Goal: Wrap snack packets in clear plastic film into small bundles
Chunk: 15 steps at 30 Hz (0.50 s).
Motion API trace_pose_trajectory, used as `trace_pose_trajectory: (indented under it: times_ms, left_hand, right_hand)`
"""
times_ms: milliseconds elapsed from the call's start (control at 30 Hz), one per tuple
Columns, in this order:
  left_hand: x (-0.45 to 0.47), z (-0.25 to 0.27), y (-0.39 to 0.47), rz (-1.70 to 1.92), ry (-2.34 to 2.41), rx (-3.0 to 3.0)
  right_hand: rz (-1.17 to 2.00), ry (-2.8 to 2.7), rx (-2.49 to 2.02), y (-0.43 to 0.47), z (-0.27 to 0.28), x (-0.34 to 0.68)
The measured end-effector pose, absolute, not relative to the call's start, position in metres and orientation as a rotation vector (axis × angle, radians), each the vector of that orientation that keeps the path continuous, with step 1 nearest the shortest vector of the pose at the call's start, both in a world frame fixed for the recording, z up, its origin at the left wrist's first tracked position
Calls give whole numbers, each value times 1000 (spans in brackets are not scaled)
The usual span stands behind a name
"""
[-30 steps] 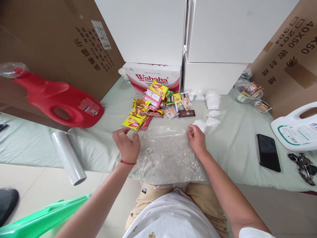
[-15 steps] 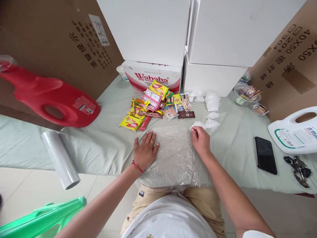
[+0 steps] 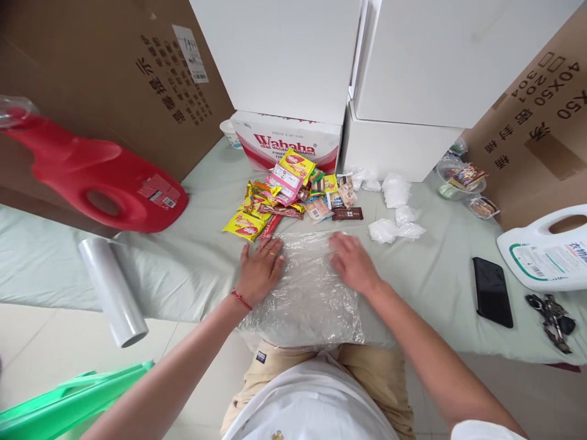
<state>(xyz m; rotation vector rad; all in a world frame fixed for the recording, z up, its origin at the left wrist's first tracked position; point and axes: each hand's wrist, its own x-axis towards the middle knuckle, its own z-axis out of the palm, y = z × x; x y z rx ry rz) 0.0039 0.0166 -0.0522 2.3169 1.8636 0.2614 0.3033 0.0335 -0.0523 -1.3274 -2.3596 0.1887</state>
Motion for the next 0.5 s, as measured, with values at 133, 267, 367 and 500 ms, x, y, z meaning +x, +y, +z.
trace_pose_trajectory:
  times_ms: [133, 267, 367, 500]
  left_hand:
    - [-17, -56, 23, 143, 1792, 2421]
    - [-32, -62, 27, 62, 1721, 2452]
    - [-33, -65, 28, 57, 1723, 2437]
    - [-32, -66, 28, 51, 1705, 2437]
  right_hand:
    - [240, -2668, -1234, -7, -68, 305]
    - [162, -2472, -1586, -8, -74, 351]
    - [171, -2344, -1669, 22, -55, 367]
    - [64, -2269, -1780, 89, -27, 340]
